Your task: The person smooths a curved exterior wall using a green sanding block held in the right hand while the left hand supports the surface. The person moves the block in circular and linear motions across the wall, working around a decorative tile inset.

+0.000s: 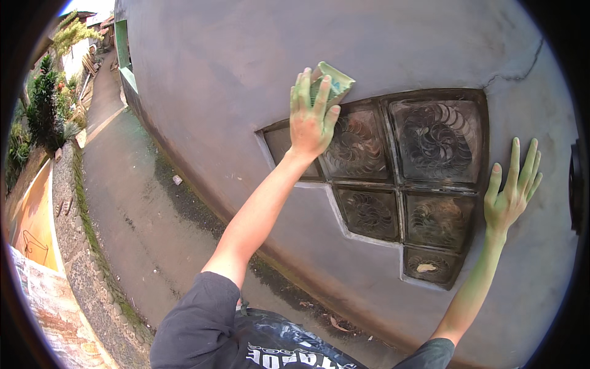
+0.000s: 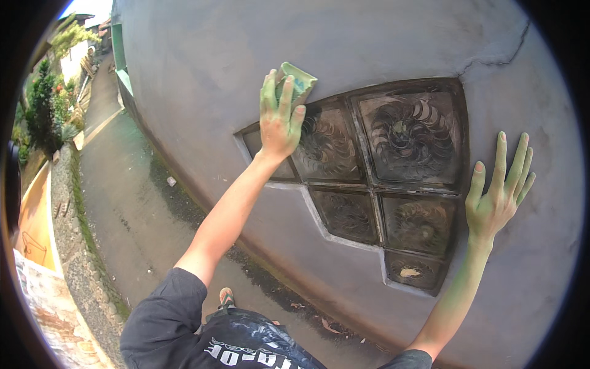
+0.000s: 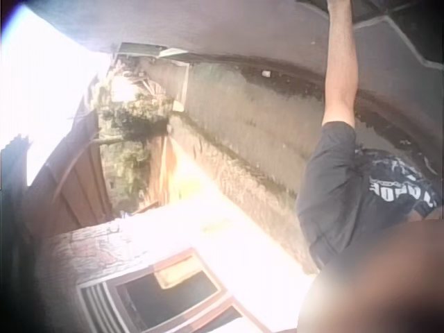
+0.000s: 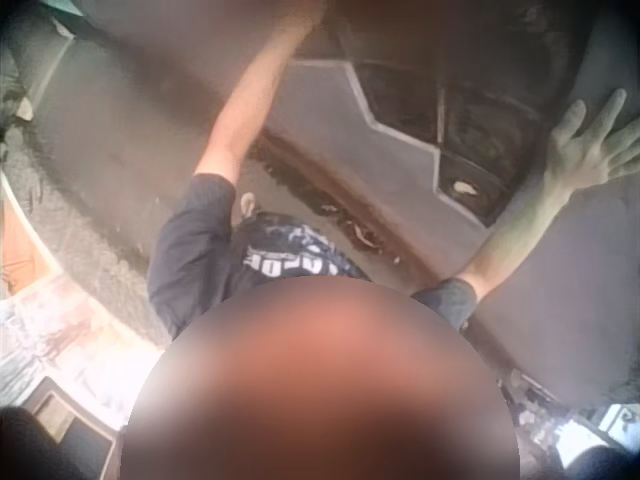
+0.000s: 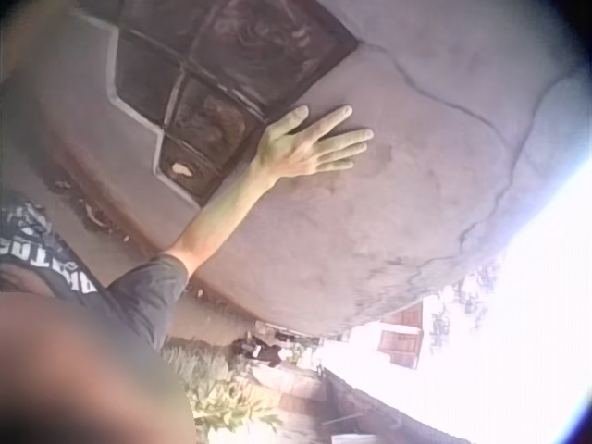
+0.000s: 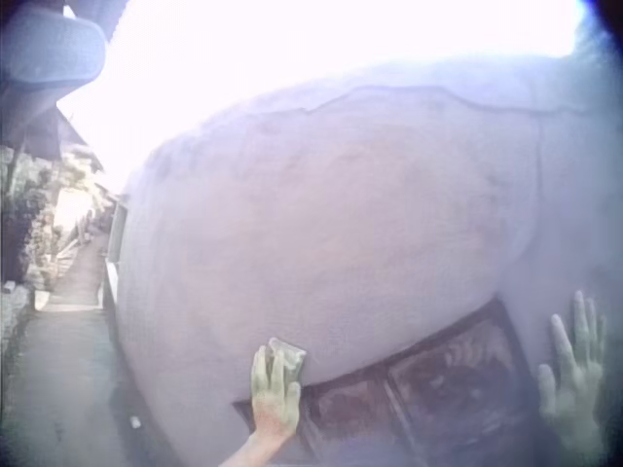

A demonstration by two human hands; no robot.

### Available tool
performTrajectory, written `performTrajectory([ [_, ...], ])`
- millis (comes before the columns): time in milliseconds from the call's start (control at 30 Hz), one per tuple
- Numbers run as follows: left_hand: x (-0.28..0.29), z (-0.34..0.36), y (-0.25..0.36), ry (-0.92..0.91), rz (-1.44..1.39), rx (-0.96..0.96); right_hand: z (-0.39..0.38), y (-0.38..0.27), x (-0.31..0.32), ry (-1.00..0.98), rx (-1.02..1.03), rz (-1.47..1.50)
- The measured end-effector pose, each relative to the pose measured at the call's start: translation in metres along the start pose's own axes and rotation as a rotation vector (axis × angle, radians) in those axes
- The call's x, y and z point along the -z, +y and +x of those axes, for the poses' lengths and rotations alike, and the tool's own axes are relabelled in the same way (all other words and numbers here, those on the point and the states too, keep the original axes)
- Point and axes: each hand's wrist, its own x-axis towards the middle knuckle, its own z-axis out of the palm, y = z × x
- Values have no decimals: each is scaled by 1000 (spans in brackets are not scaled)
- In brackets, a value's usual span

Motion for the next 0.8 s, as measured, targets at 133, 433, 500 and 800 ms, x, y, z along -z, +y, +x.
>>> performTrajectory([
  [133, 32, -38, -71, 114, 16, 854, 1, -4, -2, -75, -32, -108],
  [433, -36, 29, 49, 155, -93, 36, -2, 0, -6, -32, -4, -128],
  [500, -35, 29, 51, 101, -114, -42, -4, 0, -5, -23, 7, -141],
  [800, 44, -93, -126, 141, 17, 954, -6, -4, -7, 14, -18, -128],
])
